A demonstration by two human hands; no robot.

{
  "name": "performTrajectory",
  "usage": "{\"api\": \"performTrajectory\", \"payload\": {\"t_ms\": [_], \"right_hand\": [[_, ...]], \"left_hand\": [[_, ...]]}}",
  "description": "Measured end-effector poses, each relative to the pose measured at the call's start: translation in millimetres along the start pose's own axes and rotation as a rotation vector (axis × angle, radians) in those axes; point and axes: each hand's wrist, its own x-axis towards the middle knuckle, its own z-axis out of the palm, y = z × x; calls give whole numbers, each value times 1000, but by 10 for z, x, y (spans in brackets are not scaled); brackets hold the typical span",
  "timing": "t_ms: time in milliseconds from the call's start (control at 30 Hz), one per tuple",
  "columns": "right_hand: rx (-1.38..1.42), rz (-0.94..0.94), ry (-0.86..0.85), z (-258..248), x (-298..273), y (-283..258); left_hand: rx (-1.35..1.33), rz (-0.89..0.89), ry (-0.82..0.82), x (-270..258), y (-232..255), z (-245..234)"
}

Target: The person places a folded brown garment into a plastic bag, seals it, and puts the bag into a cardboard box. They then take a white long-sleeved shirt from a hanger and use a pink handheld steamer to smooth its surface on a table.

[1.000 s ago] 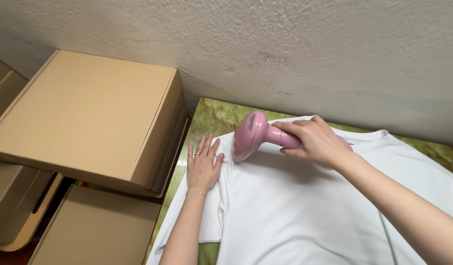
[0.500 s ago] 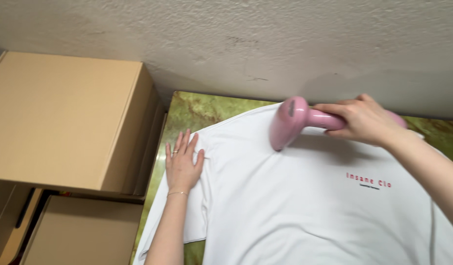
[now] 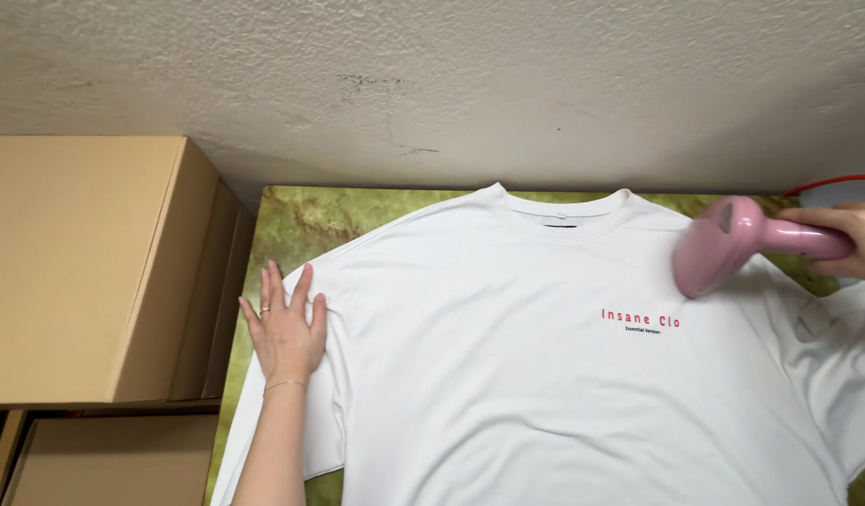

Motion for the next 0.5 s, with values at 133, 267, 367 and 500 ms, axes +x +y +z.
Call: {"api": "performTrajectory", "payload": {"t_ms": [133, 267, 367, 500], "right_hand": [[51, 155, -151, 193, -94, 519], [-100, 186, -232, 231, -162, 633], [-218, 151, -100, 28, -205, 100], [-445, 300, -446, -1745, -202, -2398]], "left_hand": [[-8, -10, -9, 1, 10, -7], [3, -9, -4, -3, 1, 15], [4, -16, -7, 4, 2, -5], [-16, -25, -17, 0, -3, -6]]}}
